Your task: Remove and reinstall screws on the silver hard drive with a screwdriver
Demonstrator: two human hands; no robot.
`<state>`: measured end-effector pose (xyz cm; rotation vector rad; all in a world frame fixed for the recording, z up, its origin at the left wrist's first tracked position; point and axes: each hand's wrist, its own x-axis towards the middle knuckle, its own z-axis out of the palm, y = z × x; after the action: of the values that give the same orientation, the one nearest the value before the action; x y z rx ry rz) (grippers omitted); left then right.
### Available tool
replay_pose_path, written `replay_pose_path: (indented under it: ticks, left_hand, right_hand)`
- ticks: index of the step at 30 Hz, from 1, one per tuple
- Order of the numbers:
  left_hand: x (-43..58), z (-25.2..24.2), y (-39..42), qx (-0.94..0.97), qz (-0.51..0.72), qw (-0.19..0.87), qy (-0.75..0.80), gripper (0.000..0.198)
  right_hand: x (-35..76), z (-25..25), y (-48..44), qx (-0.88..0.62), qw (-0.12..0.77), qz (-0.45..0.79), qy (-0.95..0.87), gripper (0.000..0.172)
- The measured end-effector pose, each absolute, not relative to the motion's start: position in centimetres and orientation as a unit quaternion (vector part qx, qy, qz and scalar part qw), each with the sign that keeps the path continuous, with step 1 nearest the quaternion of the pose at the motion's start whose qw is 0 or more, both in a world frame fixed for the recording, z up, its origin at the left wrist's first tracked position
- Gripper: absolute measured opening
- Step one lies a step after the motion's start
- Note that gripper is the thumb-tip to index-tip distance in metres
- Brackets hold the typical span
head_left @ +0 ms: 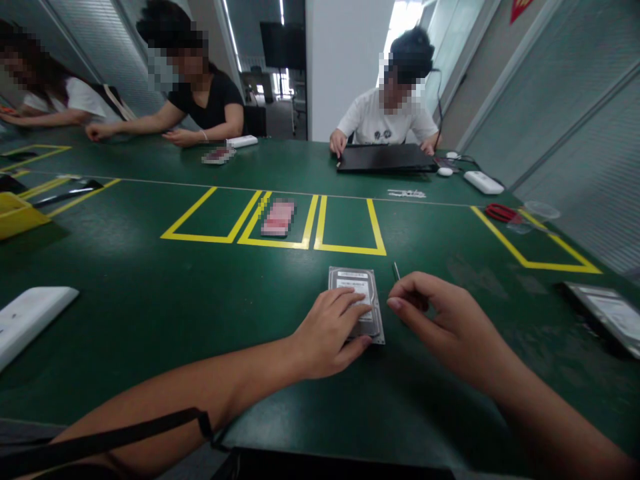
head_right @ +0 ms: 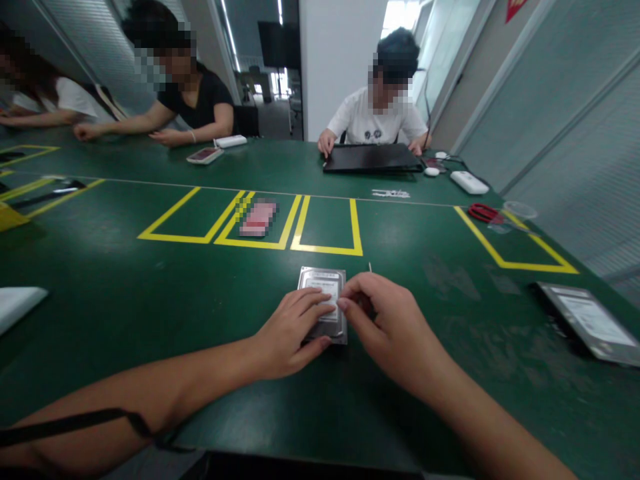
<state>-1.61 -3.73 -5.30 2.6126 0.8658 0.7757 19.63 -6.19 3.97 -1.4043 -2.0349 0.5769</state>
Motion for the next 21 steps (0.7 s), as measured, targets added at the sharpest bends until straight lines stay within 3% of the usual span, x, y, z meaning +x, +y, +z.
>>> replay_pose_path:
  ticks: [4,13,21]
  left_hand:
    - [-1.7,-5.2,-3.4,0.863,0.332,0.170,0.341,0.016]
    - [-1.8,-5.2,-2.9,0.792,0.465,0.156,0.363,0.015]
    - [-1.8,-4.9,-2.1,0.802,0.518,0.134,0.265,0.016]
  right_hand:
    - [18.2,2.8,-5.0,-0.534,0.342,0.240,-0.735,0.015]
    - [17.8,-1.3,-3.9,-0.520,0.375,0.411,-0.647,0.023]
    - [17.4,-2.0,-4.2,-0.477,0.377,0.501,-0.616,0.030]
